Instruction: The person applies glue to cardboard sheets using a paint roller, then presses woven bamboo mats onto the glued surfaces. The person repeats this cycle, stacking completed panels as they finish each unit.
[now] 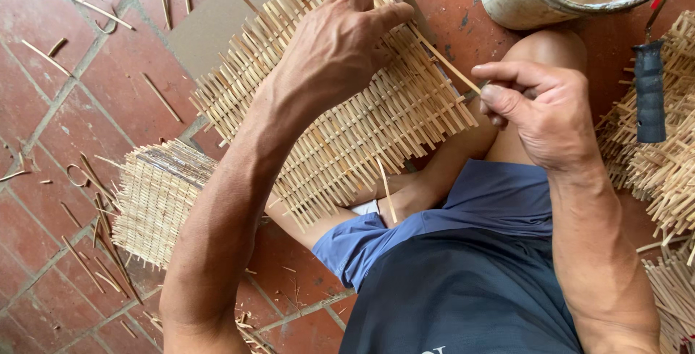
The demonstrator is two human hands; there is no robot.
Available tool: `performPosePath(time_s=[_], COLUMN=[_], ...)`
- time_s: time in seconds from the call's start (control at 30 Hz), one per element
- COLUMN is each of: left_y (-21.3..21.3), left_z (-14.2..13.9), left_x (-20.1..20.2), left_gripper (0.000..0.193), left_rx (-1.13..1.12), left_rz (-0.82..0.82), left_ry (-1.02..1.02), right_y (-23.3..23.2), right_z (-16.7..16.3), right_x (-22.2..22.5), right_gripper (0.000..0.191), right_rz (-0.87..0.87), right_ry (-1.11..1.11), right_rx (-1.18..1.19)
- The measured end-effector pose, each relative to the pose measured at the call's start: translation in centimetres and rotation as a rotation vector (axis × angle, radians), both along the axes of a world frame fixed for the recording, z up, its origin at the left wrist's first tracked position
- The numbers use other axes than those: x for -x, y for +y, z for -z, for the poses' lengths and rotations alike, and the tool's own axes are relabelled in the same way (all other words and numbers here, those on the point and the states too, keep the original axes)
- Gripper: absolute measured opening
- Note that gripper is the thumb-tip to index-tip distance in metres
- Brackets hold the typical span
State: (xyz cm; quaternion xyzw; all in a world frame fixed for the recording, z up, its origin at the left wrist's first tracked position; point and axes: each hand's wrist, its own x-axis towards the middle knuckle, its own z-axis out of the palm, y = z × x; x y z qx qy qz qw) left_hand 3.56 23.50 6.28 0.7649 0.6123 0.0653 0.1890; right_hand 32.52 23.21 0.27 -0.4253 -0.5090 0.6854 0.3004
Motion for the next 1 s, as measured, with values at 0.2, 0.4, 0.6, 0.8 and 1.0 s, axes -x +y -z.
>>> performPosePath(time_s=[0.2, 0.4, 0.6, 0.8, 1.0], left_y=[-0.2, -0.4, -0.4, -0.7, -1.0], left_z=[0.3, 0.4, 1.3, 2.4, 3.4], left_x=[0.1, 0.2, 0.3, 0.7, 1.6], left_gripper=[0.044, 0.045, 0.047, 0.038, 0.036], left_rx=[-0.094, -0.162, -0.181, -0.236, -0.265], left_rz=[0.016, 0.030, 0.028, 0.037, 0.049], left_ry=[-0.033, -0.069, -0.054, -0.052, -0.144], right_y=[0.1, -0.1, 0.0, 0.9, 1.6], right_z=[-1.5, -2.0, -3.3, -3.4, -2.9], right_x=[0.4, 1.3, 1.3, 1.4, 1.2], right_gripper=[0.029, 0.027, 0.030, 0.025, 0.023], right_rz=[-0.127, -0.168, -0.171, -0.163, -0.162], right_ry=[-0.208, -0.321, -0.400, -0.357, -0.363], right_rx=[-0.229, -0.363, -0.401, -0.348, -0.298])
